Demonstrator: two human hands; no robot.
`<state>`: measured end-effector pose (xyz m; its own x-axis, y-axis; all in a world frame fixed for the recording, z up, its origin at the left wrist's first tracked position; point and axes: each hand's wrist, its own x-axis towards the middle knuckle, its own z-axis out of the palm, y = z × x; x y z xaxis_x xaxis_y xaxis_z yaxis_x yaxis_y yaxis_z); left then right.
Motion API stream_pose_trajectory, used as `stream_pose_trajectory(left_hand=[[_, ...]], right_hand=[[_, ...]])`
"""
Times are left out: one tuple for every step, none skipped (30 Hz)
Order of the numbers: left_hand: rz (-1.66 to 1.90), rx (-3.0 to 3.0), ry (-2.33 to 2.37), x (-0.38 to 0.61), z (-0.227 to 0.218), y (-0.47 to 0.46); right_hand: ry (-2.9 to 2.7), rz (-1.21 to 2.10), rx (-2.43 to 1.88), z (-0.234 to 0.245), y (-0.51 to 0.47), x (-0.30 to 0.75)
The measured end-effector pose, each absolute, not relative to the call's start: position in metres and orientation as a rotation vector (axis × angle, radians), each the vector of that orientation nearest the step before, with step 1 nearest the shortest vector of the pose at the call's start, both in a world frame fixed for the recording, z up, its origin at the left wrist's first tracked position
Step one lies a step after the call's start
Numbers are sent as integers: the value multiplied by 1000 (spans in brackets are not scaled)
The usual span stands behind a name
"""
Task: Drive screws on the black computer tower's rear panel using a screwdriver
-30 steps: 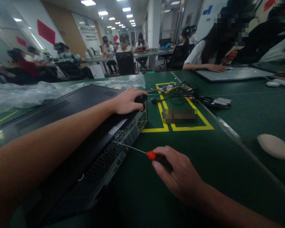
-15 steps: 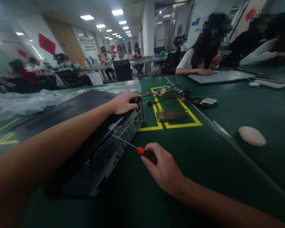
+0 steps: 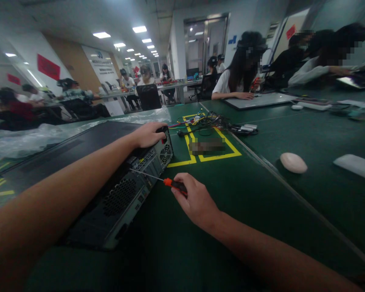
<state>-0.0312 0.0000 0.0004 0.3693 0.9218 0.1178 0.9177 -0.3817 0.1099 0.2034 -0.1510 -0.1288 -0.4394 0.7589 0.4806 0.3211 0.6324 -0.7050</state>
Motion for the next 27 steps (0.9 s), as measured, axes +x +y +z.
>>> stream_pose_trajectory(left_hand=[[257,2581,1719,-32,0,0],[266,2577,1713,-33,0,-1],[275,2575,1711,-33,0,-1],[285,2580,1705,-34,0,-1],[301,2583,1703,-35,0,0],[311,2581,1706,-35,0,0],[311,2577,1712,-36,0,0],[314,2569,1723,-37,-1,1],[324,2562,1728,-37,-1,1],[332,2555,1729,-37,-1,1],[342,2551,1726,-37,-2,1],[348,2548,1719,-37,-2,1],[355,2538,1730,-37,-2,1],[352,2527,1743,-36,-2,1],[350,2520,1752,-35,-2,0],[343,2521,1756,-35,-1,0],[335,2522,1763,-34,-1,0],[329,2526,1768,-34,-1,1],[322,2532,1770,-34,-1,1],[314,2540,1771,-34,-1,2],[308,2547,1773,-34,-1,3],[301,2552,1777,-35,-1,4],[296,2554,1783,-36,-2,5],[296,2551,1790,-37,-2,5],[297,2547,1792,-38,-3,6],[305,2545,1784,-39,-4,7],[315,2552,1757,-40,-5,7]], right_hand=[[-2035,661,-832,-130,-151,204],[-2046,641,-814,-131,-151,205],[-2056,616,-795,-131,-150,206],[-2064,587,-771,-131,-150,208],[-2076,562,-758,-131,-150,209],[-2081,538,-751,-131,-150,210],[-2083,519,-752,-131,-150,211],[-2086,504,-757,-130,-150,212],[-2085,491,-760,-130,-149,212],[-2081,477,-761,-130,-149,213],[-2082,468,-759,-130,-148,213],[-2078,459,-756,-129,-148,213],[-2071,450,-751,-129,-147,213],[-2072,449,-753,-129,-147,212],[-2071,453,-761,-129,-147,212],[-2067,458,-772,-128,-147,211],[-2071,475,-785,-128,-147,210],[-2064,491,-796,-128,-148,210],[-2053,510,-804,-127,-148,209],[-2037,531,-813,-127,-149,209],[-2021,549,-816,-127,-149,209],[-2008,562,-819,-126,-150,209],[-2009,575,-814,-126,-150,209],[-2003,573,-808,-125,-151,209],[-2013,579,-811,-125,-151,209],[-2012,567,-819,-125,-151,209],[-2026,564,-830,-125,-150,209]])
